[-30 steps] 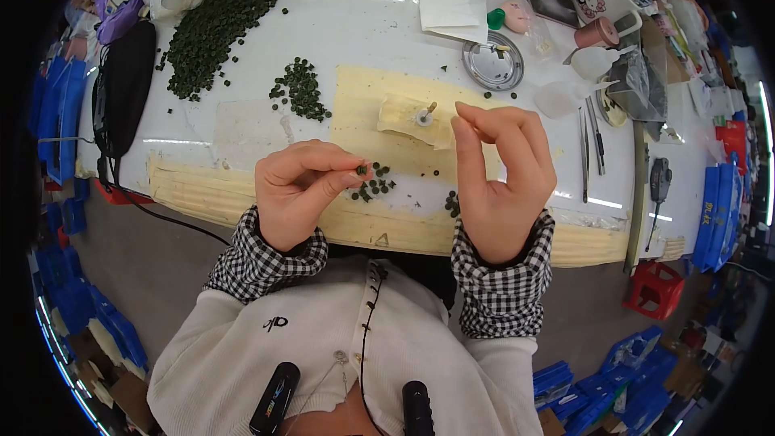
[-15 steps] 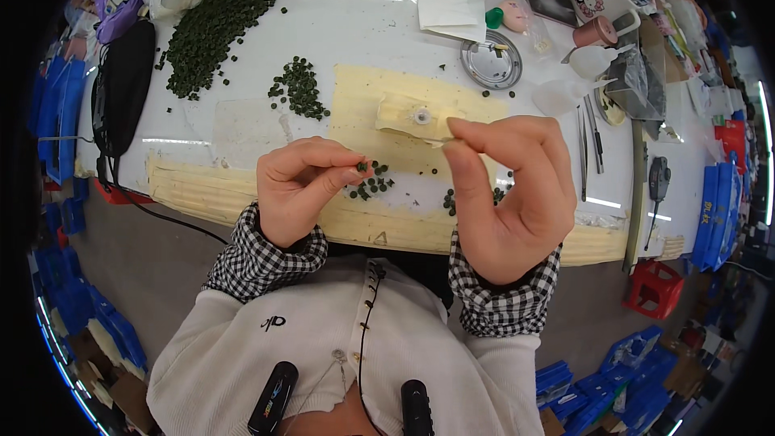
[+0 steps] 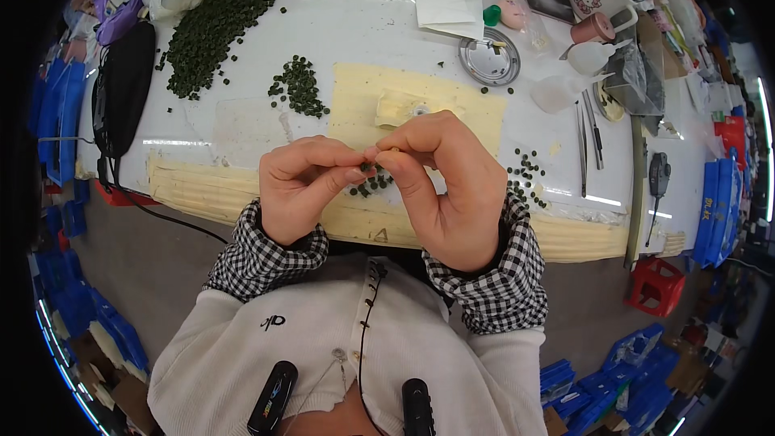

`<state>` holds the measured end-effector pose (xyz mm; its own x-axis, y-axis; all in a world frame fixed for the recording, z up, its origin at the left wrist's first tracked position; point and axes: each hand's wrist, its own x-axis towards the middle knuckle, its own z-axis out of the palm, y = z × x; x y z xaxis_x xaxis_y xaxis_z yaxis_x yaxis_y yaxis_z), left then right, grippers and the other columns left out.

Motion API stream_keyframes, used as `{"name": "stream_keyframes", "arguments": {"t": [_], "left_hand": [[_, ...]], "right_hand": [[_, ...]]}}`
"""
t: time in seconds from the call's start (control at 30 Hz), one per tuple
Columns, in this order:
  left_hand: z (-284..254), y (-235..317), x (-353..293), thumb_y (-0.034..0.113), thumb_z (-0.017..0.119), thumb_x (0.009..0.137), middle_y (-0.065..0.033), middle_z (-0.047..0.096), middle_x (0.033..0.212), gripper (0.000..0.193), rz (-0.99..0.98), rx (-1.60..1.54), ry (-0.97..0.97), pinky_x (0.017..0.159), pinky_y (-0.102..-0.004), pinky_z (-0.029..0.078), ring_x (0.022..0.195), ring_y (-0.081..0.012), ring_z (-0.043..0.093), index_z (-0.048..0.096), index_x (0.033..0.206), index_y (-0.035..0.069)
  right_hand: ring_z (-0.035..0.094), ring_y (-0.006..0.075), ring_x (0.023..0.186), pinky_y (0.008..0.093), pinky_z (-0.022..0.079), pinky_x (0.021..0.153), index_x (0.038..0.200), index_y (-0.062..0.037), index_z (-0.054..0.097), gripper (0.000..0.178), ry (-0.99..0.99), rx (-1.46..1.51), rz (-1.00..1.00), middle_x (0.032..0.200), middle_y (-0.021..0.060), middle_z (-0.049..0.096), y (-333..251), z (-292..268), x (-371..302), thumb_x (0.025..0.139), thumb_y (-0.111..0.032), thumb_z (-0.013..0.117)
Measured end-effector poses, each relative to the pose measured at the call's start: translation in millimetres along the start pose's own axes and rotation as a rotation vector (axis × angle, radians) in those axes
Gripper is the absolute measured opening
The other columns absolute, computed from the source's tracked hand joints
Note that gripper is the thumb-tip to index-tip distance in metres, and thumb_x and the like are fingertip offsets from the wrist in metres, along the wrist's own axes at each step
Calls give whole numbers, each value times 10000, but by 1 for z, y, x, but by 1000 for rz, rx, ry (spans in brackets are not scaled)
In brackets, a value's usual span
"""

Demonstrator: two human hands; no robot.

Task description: Picking up small green components and mounting them onto a small plastic base.

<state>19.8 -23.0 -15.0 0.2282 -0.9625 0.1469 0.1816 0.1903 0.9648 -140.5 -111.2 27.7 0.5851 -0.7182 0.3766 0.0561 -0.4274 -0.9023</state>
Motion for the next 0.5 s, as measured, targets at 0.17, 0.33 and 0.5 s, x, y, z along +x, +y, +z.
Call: {"name": "stream_keyframes", "arguments": {"t": [0.17, 0.33, 0.5], "left_hand": [[0, -1, 0, -76, 659, 816, -118, 687, 911, 173, 7, 12, 2, 759, -251, 505, 838, -144, 643, 689, 980, -30], [-1, 0, -1, -71, 665, 812, -113, 689, 901, 169, 1, 34, 8, 748, -246, 500, 834, -142, 643, 693, 973, -28], [-1, 0, -1, -69, 667, 811, -110, 690, 897, 168, 15, 26, 15, 742, -242, 499, 831, -140, 643, 694, 972, -30]], "right_hand": [[631, 150, 778, 241, 508, 701, 958, 50, 581, 67, -3, 10, -21, 891, 105, 618, 1, 1, 0, 915, 0, 577], [634, 151, 788, 241, 504, 718, 958, 51, 579, 79, 127, 101, 50, 897, 105, 617, -2, 0, 0, 918, -17, 581], [624, 198, 735, 286, 492, 669, 899, 25, 596, 59, 294, -458, -117, 838, 108, 617, 16, -8, 13, 882, -22, 627]]}}
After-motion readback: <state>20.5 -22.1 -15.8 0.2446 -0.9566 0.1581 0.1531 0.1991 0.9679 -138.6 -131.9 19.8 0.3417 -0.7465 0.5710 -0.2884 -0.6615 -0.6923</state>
